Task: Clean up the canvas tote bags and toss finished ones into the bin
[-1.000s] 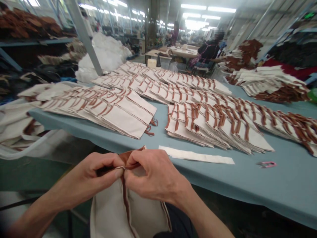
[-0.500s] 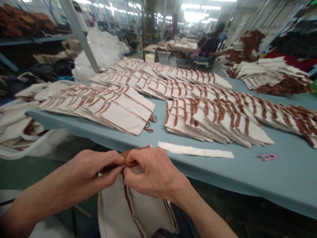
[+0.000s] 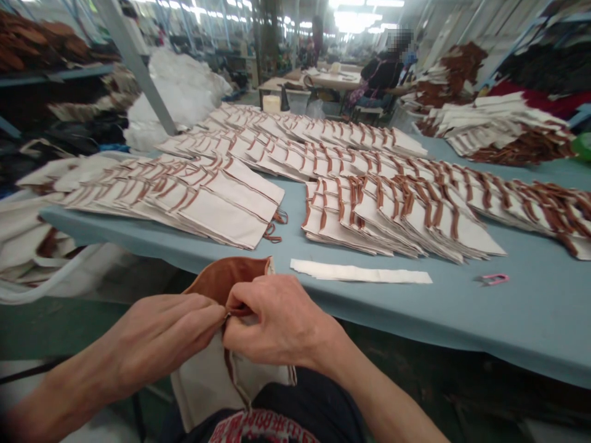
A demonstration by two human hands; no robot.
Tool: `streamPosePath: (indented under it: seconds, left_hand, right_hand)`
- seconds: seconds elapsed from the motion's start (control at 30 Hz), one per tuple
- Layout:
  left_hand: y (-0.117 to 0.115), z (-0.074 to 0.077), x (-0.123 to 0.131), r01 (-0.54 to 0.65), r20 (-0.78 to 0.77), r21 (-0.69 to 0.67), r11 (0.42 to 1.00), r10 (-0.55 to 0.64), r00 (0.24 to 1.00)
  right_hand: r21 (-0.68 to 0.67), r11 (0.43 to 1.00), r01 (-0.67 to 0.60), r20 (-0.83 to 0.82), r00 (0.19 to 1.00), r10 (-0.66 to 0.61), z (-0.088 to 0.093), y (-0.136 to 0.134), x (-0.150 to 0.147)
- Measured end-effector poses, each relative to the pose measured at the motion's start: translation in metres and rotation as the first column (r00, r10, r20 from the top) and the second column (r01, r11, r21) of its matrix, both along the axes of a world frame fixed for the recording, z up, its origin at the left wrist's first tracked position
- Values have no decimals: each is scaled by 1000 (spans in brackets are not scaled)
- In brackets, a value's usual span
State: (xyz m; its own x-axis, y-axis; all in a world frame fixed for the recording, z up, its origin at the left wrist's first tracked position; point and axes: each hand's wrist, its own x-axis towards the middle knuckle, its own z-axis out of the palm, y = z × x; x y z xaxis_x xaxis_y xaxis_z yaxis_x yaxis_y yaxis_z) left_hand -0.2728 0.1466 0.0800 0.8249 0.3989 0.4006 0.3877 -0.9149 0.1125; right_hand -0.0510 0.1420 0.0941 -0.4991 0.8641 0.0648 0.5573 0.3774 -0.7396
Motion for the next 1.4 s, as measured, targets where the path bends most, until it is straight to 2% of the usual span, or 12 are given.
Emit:
streamPosePath:
  seconds: [0.1, 0.23, 0.4, 0.47, 0.6, 0.7, 0.77, 0.87, 0.97, 1.03, 1.17, 1.4]
  left_hand:
    - [-2, -3, -6, 44, -93, -1, 999, -43, 995]
    - [-5, -3, -8, 24, -107, 61, 998, -17, 994]
    - [-7, -2, -6, 1, -98, 98, 995, 8, 995]
    - [-7, -3, -5, -7, -88, 104, 995, 16, 996]
    - [-5, -6, -3, -15, -95, 106, 994, 25, 995]
    - [-4, -9, 0, -6, -41, 41, 999, 8, 999]
    - [-6, -10, 1, 3, 58, -61, 998, 1, 998]
    - [-9, -6, 0, -25, 169, -280, 960, 75, 983]
    - [-9, 4, -2, -97, 128, -466, 880, 176, 976]
    - [-6, 11, -2, -131, 52, -553, 823, 191, 980]
    - [0, 17, -1, -135, -63, -637, 759, 123, 990]
    - [0, 9, -1, -68, -29, -653, 754, 65, 997]
  right_hand:
    - [-74, 996, -50, -59, 997, 46, -3, 3, 1]
    - [-212, 967, -138, -221, 971, 90, -9, 6, 2]
    - [-432, 866, -251, -394, 916, 68, -14, 10, 6]
    - [-479, 828, -291, -441, 895, 60, -15, 13, 7]
    - [-522, 812, -260, -466, 884, -17, -22, 13, 6]
    - [-541, 813, -214, -460, 885, -73, -27, 10, 3]
    - [-526, 832, -178, -446, 890, -91, -27, 7, 3]
    - [-441, 892, -99, -386, 918, -89, -19, 2, 5]
    - [-287, 957, -39, -295, 954, -50, -9, -3, 6]
    - [-170, 985, -6, -227, 973, -33, -6, -6, 7]
    - [-7, 1000, 29, -126, 992, -30, -6, -13, 6]
    - [86, 995, 45, -123, 992, -35, -8, -19, 7]
